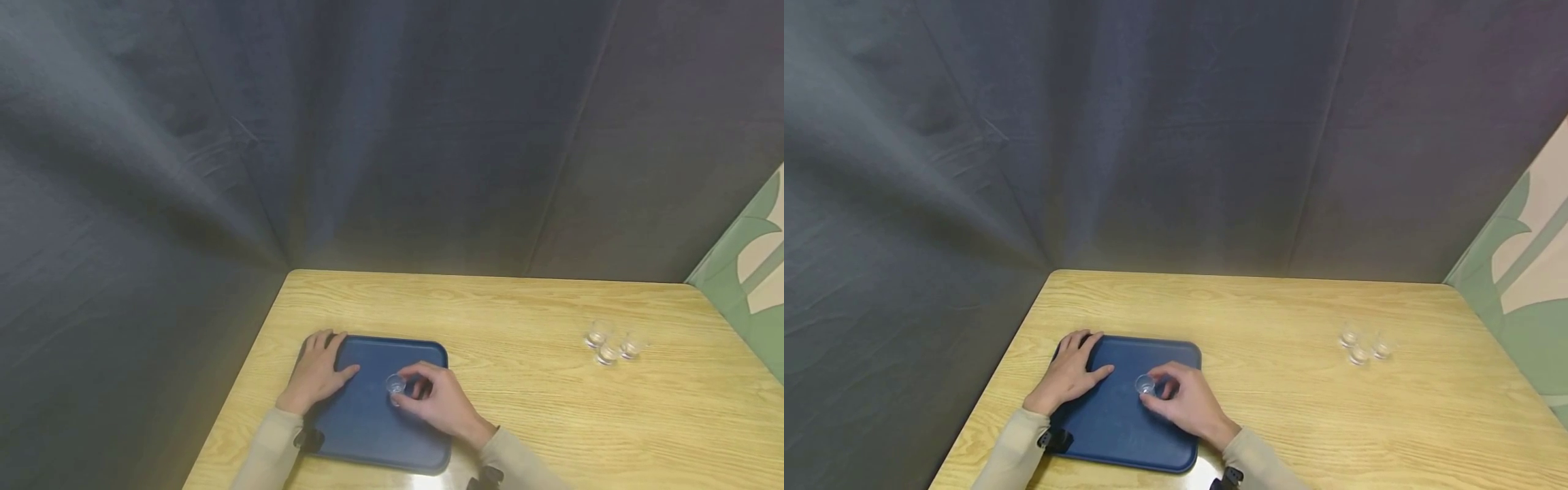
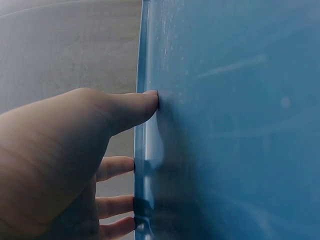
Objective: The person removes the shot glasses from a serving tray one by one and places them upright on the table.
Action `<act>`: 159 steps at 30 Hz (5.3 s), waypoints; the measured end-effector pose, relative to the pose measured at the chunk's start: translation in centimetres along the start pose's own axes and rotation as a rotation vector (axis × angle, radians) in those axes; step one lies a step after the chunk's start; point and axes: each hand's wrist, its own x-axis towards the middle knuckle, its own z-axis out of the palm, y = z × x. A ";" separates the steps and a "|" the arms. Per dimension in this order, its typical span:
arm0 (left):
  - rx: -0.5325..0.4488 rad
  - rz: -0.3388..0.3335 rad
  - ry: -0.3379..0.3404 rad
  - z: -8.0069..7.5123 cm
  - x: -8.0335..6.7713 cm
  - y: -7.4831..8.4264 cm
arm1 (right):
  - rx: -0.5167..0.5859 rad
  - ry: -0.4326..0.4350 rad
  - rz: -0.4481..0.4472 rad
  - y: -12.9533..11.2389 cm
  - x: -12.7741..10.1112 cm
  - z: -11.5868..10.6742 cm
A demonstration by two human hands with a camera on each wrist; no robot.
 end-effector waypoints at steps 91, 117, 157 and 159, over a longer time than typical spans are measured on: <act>-0.025 -0.001 -0.023 -0.2 0.1 -0.1 | -0.129 0.669 0.341 5.9 -6.2 -17.3; -0.021 -0.001 -0.025 -0.2 0.0 -0.2 | 0.163 1.053 0.426 4.2 -8.9 -26.8; -0.014 0.001 -0.014 -0.4 -0.1 0.0 | 0.242 0.803 0.577 10.4 -12.0 -27.3; -0.011 0.001 -0.014 -0.4 -0.1 -0.1 | 0.220 0.794 0.585 10.5 -12.0 -27.3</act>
